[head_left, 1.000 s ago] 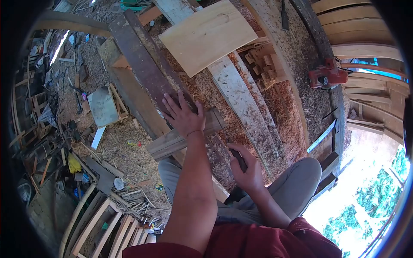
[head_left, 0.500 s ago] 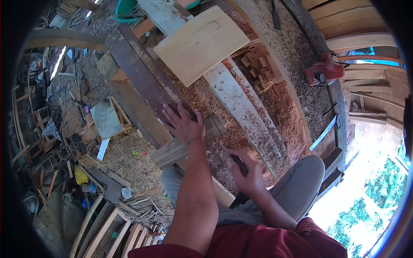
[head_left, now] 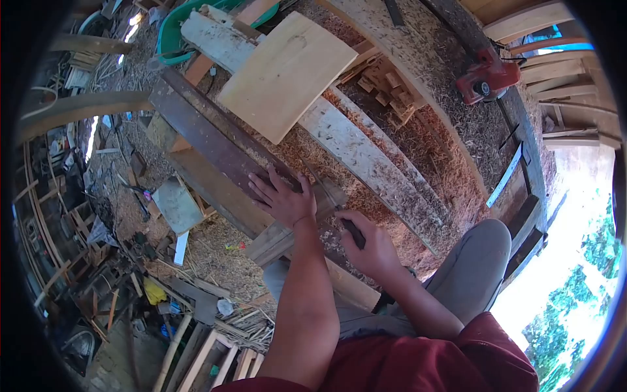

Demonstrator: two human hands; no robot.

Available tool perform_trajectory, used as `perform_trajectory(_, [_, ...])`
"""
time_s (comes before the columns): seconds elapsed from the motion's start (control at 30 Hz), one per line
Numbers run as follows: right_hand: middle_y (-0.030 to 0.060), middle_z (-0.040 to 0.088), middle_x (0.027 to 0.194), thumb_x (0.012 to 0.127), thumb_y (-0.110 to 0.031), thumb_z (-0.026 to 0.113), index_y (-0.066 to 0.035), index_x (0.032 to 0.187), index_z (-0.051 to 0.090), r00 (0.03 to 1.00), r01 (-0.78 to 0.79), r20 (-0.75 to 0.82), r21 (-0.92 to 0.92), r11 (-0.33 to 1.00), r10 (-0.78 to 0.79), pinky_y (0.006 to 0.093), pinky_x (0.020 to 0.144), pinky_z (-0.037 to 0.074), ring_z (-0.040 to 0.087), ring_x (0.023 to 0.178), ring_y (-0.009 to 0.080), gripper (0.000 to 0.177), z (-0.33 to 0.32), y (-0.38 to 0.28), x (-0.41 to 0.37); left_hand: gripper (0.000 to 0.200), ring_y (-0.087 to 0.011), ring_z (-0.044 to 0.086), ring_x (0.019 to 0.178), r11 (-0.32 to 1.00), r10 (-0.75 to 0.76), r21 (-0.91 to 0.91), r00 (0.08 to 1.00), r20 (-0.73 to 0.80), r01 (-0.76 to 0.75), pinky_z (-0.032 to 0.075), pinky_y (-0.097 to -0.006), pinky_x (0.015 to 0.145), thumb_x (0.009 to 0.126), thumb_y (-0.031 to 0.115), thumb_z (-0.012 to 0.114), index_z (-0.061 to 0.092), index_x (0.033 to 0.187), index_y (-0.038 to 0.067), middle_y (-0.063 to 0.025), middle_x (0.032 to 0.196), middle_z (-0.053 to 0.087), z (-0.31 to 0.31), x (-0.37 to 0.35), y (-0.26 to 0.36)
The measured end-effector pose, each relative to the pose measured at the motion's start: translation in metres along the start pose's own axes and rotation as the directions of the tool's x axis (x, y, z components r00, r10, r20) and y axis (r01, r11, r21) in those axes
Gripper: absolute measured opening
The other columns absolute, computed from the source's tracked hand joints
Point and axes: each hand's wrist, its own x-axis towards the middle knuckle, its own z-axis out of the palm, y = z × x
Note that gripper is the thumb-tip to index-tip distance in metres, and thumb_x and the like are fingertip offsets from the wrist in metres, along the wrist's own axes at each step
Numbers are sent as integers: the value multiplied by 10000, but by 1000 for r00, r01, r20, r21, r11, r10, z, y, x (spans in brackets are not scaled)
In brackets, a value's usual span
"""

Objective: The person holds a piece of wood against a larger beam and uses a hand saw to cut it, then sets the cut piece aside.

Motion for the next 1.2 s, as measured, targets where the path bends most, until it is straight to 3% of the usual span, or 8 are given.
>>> perform_trajectory(0.13, [232,777,977,977,-142,682,-124,1344,692,996,84,-43,13,996,-83,527,769,617,768,890,464,367,-14,-9,-26,835,-399,151,1705,1000,-1,2,1000,7,1,161,-685,1343,1004,608,625,385,1701,215,-203,1834,157,-1,0,-1])
perform_trajectory(0.33, [232,783,1122,963,-115,685,-125,1337,702,1000,3,9,-12,1000,-3,515,789,626,767,902,468,374,6,3,15,832,-390,152,1706,1000,-15,11,999,41,14,149,-679,1347,1005,626,616,395,1696,219,-201,1837,146,-3,-1,2])
perform_trajectory(0.43, [230,781,997,970,-137,684,-121,1333,701,994,102,-49,8,995,-102,522,753,618,761,850,473,363,-7,-9,-5,829,-390,158,1705,1000,-13,28,1000,14,13,151,-679,1346,996,624,622,412,1687,216,-204,1838,144,-3,1,0])
perform_trajectory(0.53, [232,775,963,976,-155,688,-125,1342,694,999,33,-29,50,998,-31,527,744,613,755,832,480,368,-14,-8,-19,828,-393,163,1704,1000,-7,9,1000,17,7,152,-680,1345,989,617,632,422,1682,214,-207,1839,144,-3,-2,-3])
perform_trajectory(0.73, [232,779,996,971,-141,688,-143,1351,690,997,74,-35,-30,997,-75,528,758,615,759,855,479,380,7,4,11,833,-404,164,1702,1000,-1,-12,1000,-3,1,153,-683,1343,987,604,647,415,1686,214,-216,1835,146,-4,0,3])
perform_trajectory(0.83, [240,763,903,980,-176,683,-147,1341,691,996,69,-57,8,998,-68,537,750,612,754,844,482,362,-12,-12,-21,831,-407,161,1702,1000,-3,-6,1000,23,3,150,-684,1343,993,605,643,410,1687,210,-219,1834,149,-4,-3,0])
perform_trajectory(1.03, [219,785,998,977,-148,682,-155,1332,689,1000,0,8,-37,999,0,532,758,621,761,864,472,355,7,-8,20,823,-392,158,1704,1000,-8,-17,1000,5,8,150,-675,1344,992,592,658,411,1684,222,-203,1834,157,-6,-1,3])
perform_trajectory(1.2, [230,773,943,986,-177,680,-149,1320,690,1000,-1,-6,10,1000,1,542,739,612,764,841,466,336,-10,-14,-10,823,-410,170,1699,1000,15,-9,1000,-1,-15,145,-688,1343,994,616,626,420,1676,202,-220,1831,160,0,-2,-2])
